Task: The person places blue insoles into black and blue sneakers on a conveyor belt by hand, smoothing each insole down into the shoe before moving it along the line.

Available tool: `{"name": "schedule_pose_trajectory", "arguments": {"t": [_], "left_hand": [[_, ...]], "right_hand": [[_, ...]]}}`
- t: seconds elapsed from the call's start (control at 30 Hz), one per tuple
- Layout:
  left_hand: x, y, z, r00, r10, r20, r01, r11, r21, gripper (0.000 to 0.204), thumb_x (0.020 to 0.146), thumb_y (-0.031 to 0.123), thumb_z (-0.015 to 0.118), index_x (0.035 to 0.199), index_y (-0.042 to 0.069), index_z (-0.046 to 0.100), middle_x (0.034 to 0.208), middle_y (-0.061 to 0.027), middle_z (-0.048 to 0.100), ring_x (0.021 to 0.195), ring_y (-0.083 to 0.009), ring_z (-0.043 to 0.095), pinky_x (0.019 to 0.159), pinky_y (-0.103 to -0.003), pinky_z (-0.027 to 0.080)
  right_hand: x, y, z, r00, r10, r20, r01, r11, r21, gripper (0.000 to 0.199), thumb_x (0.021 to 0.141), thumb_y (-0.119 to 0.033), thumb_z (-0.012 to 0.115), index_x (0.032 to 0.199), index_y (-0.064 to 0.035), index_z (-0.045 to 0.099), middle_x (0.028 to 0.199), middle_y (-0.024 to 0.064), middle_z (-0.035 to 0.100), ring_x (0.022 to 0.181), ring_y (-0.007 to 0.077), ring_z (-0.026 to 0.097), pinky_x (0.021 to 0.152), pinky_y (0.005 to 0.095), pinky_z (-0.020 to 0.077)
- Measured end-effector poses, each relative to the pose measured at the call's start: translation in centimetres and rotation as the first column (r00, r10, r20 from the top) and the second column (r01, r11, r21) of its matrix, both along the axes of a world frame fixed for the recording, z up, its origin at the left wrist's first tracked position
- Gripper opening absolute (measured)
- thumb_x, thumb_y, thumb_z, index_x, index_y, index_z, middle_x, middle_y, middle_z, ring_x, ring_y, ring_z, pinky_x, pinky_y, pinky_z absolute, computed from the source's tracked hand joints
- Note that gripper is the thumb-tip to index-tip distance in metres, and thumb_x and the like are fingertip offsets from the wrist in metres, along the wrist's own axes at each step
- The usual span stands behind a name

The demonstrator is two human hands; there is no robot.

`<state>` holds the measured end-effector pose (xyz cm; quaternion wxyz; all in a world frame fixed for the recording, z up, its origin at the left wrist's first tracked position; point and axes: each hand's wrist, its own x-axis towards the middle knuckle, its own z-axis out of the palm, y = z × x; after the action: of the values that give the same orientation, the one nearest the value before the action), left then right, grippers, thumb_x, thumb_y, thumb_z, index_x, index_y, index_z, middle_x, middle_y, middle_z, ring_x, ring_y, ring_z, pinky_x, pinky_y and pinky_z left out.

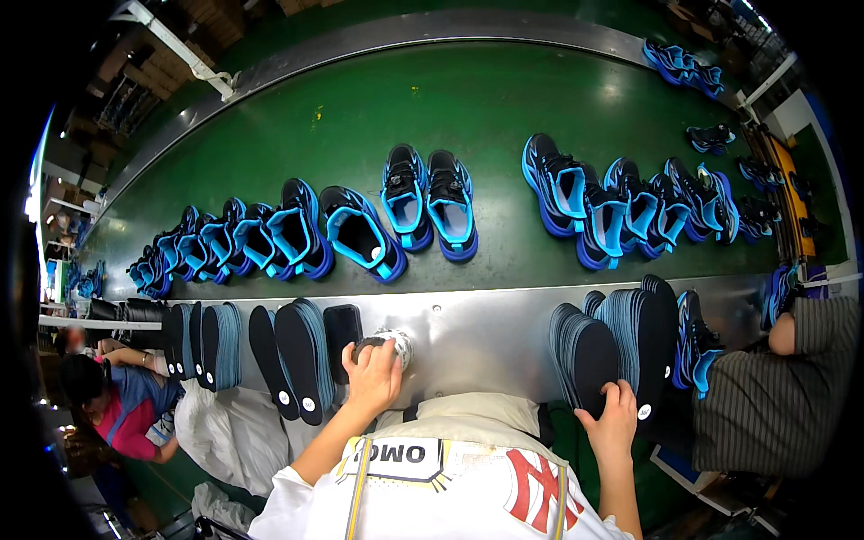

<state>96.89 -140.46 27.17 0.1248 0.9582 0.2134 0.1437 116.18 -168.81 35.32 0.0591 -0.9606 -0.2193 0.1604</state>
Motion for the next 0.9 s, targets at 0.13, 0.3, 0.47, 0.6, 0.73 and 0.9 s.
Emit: {"name": "schedule_pose_trajectory", "arguments": {"t": [0.13,0.3,0.47,0.6,0.73,0.9], "left_hand": [[0.4,0.2,-0.2,0.999,-0.032,-0.003,0.033,0.999,0.035,0.040,0.072,0.010,0.053,0.111,0.004,0.045,0.095,-0.0079,0.047,0.088,-0.0242,0.047,0.090,-0.053,0.021],[-1.1,0.8,-2.5,0.983,-0.154,0.099,0.176,0.944,-0.280,0.065,0.063,-0.001,0.049,0.124,0.003,0.026,0.130,-0.0204,0.025,0.120,-0.0344,0.026,0.094,-0.056,0.013],[2.4,3.1,1.2,0.981,-0.025,0.192,0.082,0.952,-0.295,0.056,0.060,0.003,0.049,0.115,0.006,0.043,0.126,-0.0177,0.031,0.119,-0.0372,0.023,0.094,-0.056,0.007],[11.9,12.4,0.3,0.978,-0.010,0.210,0.037,0.991,-0.126,0.055,0.068,0.005,0.057,0.119,0.001,0.036,0.125,-0.0210,0.030,0.117,-0.0379,0.027,0.095,-0.042,0.024],[17.2,18.3,-5.8,0.978,-0.091,-0.189,0.096,0.995,0.015,0.067,0.073,0.012,0.056,0.128,0.006,0.018,0.124,-0.0219,0.031,0.115,-0.0343,0.032,0.092,-0.044,0.029],[19.8,19.2,-4.8,0.999,-0.017,-0.044,-0.007,0.868,-0.496,0.047,0.078,0.028,0.054,0.115,0.006,0.037,0.086,-0.0199,0.057,0.079,-0.0345,0.056,0.067,-0.037,0.044]], "right_hand": [[-0.3,-1.0,0.0,1.000,-0.004,0.000,0.004,1.000,0.012,0.046,0.054,-0.014,0.072,0.090,-0.0032,0.045,0.106,0.0175,0.042,0.095,0.0334,0.044,0.080,0.0381,0.0368],[0.9,0.6,2.6,0.995,-0.056,-0.081,0.077,0.956,0.284,0.039,0.055,-0.009,0.068,0.084,-0.0028,0.042,0.090,0.0132,0.040,0.086,0.0287,0.044,0.076,0.0340,0.0367],[3.7,1.7,3.6,0.997,-0.064,-0.036,0.072,0.947,0.313,0.041,0.078,-0.013,0.050,0.114,0.0041,0.041,0.113,0.0211,0.042,0.100,0.0320,0.043,0.085,0.0348,0.0334],[7.6,7.0,2.5,0.998,0.055,-0.036,-0.039,0.937,0.347,0.033,0.085,-0.015,0.040,0.108,0.0081,0.046,0.113,0.0227,0.045,0.094,0.0336,0.045,0.085,0.0346,0.0330],[10.1,14.8,0.4,0.973,0.210,0.099,-0.231,0.819,0.526,0.018,0.073,-0.011,0.058,0.085,0.0020,0.060,0.107,0.0213,0.051,0.086,0.0309,0.052,0.077,0.0332,0.0404],[10.8,22.6,-1.2,0.881,0.422,0.213,-0.453,0.628,0.633,0.008,0.066,-0.009,0.061,0.066,-0.0017,0.059,0.100,0.0141,0.055,0.070,0.0253,0.050,0.065,0.0315,0.0415]]}}
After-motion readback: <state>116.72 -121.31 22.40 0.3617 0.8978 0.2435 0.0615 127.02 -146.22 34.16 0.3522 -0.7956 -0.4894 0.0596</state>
